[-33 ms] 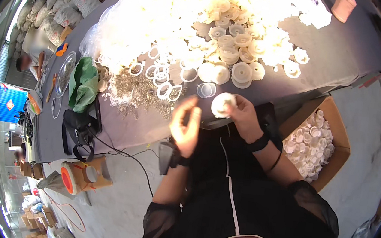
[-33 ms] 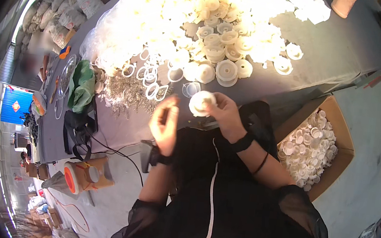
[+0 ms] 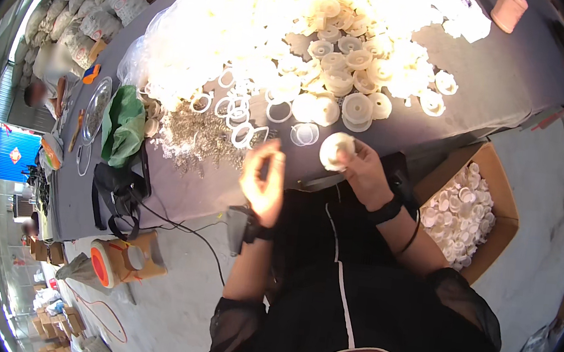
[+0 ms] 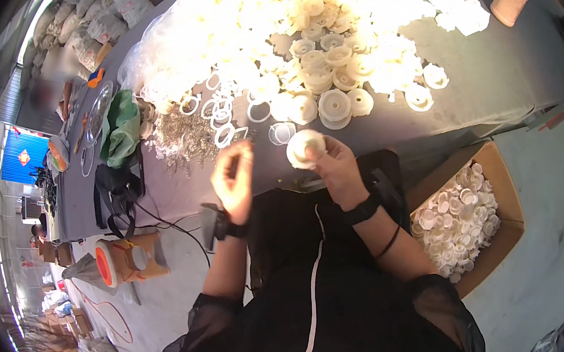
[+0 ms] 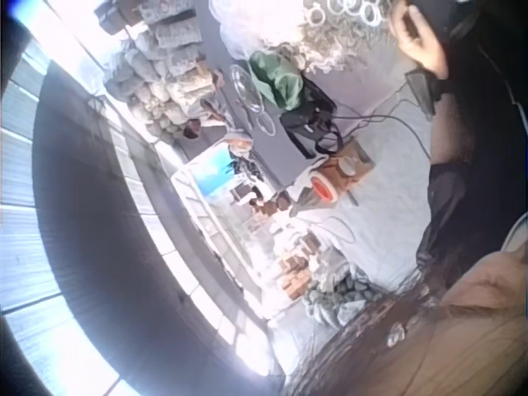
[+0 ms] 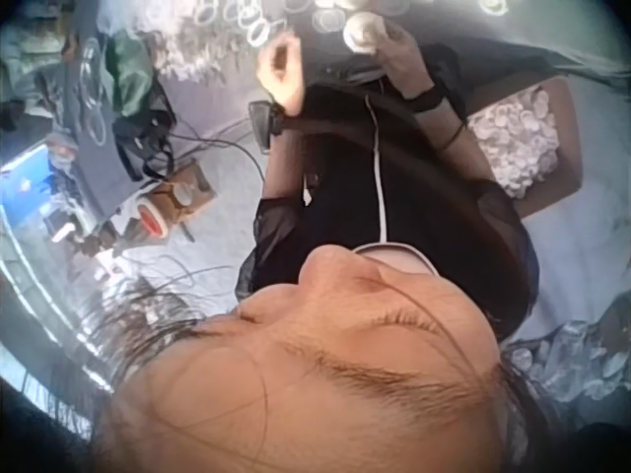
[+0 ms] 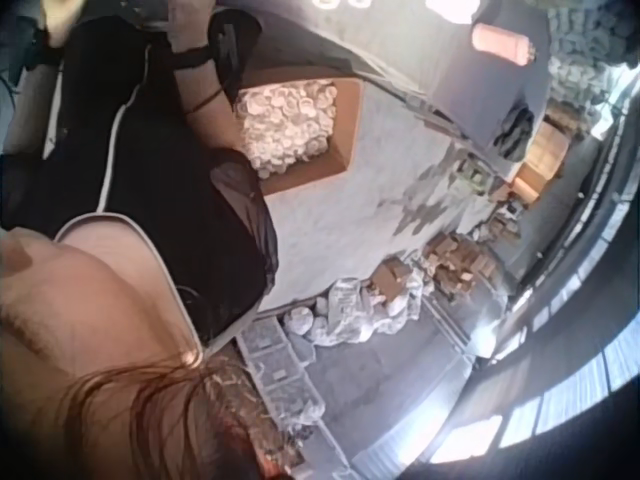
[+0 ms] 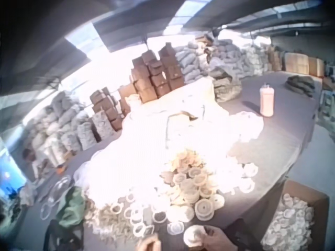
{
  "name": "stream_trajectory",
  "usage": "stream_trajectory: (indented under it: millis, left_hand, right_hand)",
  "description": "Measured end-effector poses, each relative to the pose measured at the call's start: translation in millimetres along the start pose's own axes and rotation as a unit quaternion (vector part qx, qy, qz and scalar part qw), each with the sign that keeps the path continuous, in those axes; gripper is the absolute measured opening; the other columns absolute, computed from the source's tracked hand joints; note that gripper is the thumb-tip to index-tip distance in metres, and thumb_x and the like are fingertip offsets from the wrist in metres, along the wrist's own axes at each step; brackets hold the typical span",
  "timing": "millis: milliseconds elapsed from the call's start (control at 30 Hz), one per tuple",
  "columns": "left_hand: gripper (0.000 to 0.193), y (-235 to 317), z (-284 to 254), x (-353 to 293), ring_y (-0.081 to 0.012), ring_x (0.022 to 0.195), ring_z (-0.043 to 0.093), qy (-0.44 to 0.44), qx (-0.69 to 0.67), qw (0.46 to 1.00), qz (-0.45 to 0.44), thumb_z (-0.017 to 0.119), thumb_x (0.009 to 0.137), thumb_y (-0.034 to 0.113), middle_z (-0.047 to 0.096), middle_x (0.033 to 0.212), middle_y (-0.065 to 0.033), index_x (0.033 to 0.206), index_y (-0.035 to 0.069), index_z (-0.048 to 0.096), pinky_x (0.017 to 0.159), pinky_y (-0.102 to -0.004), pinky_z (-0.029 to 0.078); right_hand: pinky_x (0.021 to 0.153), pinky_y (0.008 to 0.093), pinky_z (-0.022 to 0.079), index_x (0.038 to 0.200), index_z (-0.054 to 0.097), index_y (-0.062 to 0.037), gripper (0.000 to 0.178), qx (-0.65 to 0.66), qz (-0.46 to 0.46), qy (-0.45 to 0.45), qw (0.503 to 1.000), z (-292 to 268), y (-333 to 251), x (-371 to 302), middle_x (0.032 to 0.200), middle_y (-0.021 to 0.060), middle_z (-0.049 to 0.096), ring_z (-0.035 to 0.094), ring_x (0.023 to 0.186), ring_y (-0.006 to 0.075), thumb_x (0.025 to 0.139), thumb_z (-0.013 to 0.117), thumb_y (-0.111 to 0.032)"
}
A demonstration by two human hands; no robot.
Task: The person assembles small plastic rings, metal washers, and pins by hand at a workstation.
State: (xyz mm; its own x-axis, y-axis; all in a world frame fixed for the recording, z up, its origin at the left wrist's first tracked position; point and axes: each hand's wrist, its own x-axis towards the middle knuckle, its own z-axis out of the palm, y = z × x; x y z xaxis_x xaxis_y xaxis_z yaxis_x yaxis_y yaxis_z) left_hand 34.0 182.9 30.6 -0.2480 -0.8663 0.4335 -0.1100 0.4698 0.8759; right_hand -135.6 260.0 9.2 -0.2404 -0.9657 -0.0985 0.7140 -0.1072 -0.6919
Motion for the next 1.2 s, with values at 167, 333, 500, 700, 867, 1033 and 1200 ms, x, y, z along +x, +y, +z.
stream_trajectory:
  millis: [167, 333, 500, 700, 867, 1033, 1200]
  left_hand:
    - [0.013, -32, -45, 54, -0.0205, 0.084, 0.057, 0.013, 0.203, 0.979, 0.007, 0.067, 0.072, 0.001, 0.064, 0.085, -0.0062, 0.084, 0.006, 0.065, 0.080, -0.0317, 0.044]
    - [0.012, -52, -67, 92, -0.0248, 0.087, 0.057, -0.031, 0.330, 0.943, 0.021, 0.067, 0.071, 0.003, 0.065, 0.086, -0.0084, 0.082, 0.006, 0.066, 0.081, -0.0358, 0.043]
    - [0.008, -71, -55, 117, -0.0277, 0.084, 0.058, -0.083, 0.312, 0.946, -0.005, 0.065, 0.074, 0.007, 0.064, 0.084, -0.0124, 0.081, 0.003, 0.067, 0.079, -0.0363, 0.043]
    - [0.013, -71, -36, 137, -0.0230, 0.075, 0.060, -0.094, 0.353, 0.930, -0.025, 0.067, 0.074, 0.011, 0.066, 0.081, -0.0122, 0.082, 0.002, 0.067, 0.071, -0.0329, 0.046]
    - [0.007, -50, -34, 106, -0.0096, 0.067, 0.056, -0.206, 0.200, 0.956, -0.055, 0.068, 0.074, 0.002, 0.064, 0.075, -0.0037, 0.080, 0.003, 0.065, 0.066, -0.0250, 0.045]
    - [0.009, -19, -44, 53, -0.0242, 0.070, 0.056, -0.218, 0.268, 0.938, -0.038, 0.070, 0.066, 0.004, 0.060, 0.070, -0.0071, 0.071, 0.004, 0.062, 0.067, -0.0347, 0.043]
    - [0.007, -10, -58, 20, -0.0241, 0.076, 0.055, -0.177, 0.391, 0.902, -0.052, 0.069, 0.068, 0.010, 0.057, 0.071, -0.0045, 0.072, 0.007, 0.063, 0.070, -0.0351, 0.042]
  right_hand:
    - [0.081, 0.0328, 0.049, 0.105, 0.056, -0.0037, 0.021, 0.193, 0.093, -0.017, 0.977, -20, -11, 4, 0.099, 0.0038, 0.060, 0.057, 0.089, 0.0135, 0.087, 0.058, -0.015]
    - [0.080, 0.0314, 0.049, 0.104, 0.057, -0.0051, 0.019, 0.192, 0.109, -0.024, 0.975, -16, -5, 8, 0.097, 0.0029, 0.061, 0.058, 0.087, 0.0125, 0.087, 0.057, -0.015]
    - [0.078, 0.0303, 0.049, 0.103, 0.057, -0.0059, 0.019, 0.177, 0.129, -0.020, 0.976, -14, 2, 15, 0.094, 0.0025, 0.062, 0.058, 0.085, 0.0121, 0.087, 0.057, -0.015]
    - [0.082, 0.0325, 0.047, 0.108, 0.054, -0.0039, 0.028, 0.133, 0.130, -0.017, 0.982, -12, -2, 15, 0.100, 0.0033, 0.060, 0.057, 0.092, 0.0123, 0.086, 0.061, -0.018]
    - [0.081, 0.0323, 0.048, 0.110, 0.053, -0.0029, 0.029, 0.098, 0.106, 0.004, 0.990, -20, -2, 14, 0.101, 0.0046, 0.060, 0.058, 0.092, 0.0129, 0.086, 0.061, -0.018]
    - [0.081, 0.0322, 0.048, 0.110, 0.053, -0.0031, 0.029, 0.102, 0.108, -0.009, 0.989, -14, 0, 15, 0.101, 0.0044, 0.060, 0.058, 0.091, 0.0128, 0.086, 0.060, -0.018]
    - [0.081, 0.0322, 0.048, 0.111, 0.053, -0.0032, 0.029, 0.110, 0.110, -0.029, 0.987, -8, 6, 14, 0.101, 0.0045, 0.060, 0.058, 0.091, 0.0130, 0.087, 0.060, -0.018]
